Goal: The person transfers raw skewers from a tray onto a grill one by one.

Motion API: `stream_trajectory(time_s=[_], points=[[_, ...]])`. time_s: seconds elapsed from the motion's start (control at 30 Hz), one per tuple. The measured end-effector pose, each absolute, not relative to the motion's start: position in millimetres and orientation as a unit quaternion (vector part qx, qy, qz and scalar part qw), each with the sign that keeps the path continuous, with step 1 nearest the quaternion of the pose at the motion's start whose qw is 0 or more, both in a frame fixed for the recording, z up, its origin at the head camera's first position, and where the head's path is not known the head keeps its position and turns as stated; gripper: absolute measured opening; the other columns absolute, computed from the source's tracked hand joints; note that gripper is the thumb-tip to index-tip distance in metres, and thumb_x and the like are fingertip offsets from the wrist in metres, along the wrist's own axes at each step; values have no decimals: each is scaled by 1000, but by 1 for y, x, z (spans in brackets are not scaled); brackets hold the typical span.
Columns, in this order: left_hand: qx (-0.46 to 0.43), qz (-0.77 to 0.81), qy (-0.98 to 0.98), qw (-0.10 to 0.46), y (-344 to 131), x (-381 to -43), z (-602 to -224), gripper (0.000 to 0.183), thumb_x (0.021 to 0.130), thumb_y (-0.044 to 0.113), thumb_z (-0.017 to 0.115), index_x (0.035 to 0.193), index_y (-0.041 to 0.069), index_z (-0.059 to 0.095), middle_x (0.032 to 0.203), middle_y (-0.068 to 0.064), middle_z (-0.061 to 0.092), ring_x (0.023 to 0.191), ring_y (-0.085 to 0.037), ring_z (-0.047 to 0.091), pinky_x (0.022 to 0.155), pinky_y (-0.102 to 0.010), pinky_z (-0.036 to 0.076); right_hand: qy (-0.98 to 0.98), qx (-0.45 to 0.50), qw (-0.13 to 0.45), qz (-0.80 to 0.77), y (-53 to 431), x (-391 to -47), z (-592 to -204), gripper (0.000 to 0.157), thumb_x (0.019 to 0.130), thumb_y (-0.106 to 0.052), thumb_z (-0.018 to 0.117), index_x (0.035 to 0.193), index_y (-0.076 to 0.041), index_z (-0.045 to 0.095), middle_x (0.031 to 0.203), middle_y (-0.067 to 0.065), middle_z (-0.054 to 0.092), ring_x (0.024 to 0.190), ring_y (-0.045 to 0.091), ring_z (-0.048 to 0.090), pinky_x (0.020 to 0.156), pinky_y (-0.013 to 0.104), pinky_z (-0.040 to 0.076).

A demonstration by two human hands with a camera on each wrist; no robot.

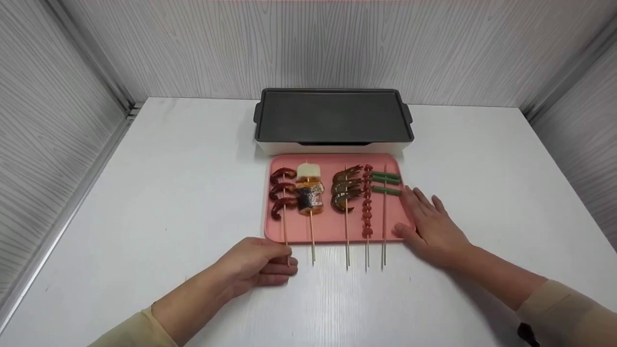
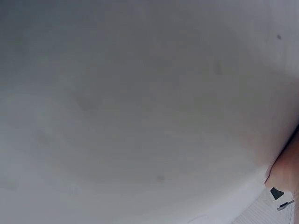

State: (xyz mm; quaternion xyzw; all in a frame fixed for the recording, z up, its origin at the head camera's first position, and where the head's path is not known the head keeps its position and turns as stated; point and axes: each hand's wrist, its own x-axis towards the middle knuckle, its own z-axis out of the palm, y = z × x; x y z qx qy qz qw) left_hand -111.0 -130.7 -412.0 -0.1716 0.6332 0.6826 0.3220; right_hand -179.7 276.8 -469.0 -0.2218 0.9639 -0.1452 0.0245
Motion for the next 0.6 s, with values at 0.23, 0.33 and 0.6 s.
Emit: stream_trajectory(time_s=[0.23,0.33,0.6], points=[[-159,694,625,319,-135,-113,-411,27,103,9,70,123,-8,65,104,-17,77,91,-22,78,82,-35,65,965,-222,23,-140,276,-180,-468,87,108,-59,43,171,-9,10,177,10,15,163,32,10,130,59,6],[-155,699,622,315,-135,-113,-410,26,102,8,70,122,-8,65,102,-16,76,88,-21,78,81,-34,65,964,-223,20,-143,277,-179,-468,86,108,-58,44,171,-9,11,177,11,15,163,33,10,130,60,6],[-138,707,626,298,-137,-113,-407,26,103,3,68,124,-12,65,102,-17,77,89,-20,78,83,-33,65,964,-221,16,-146,277,-179,-470,86,108,-57,45,171,-8,12,176,12,18,163,34,12,130,60,6]])
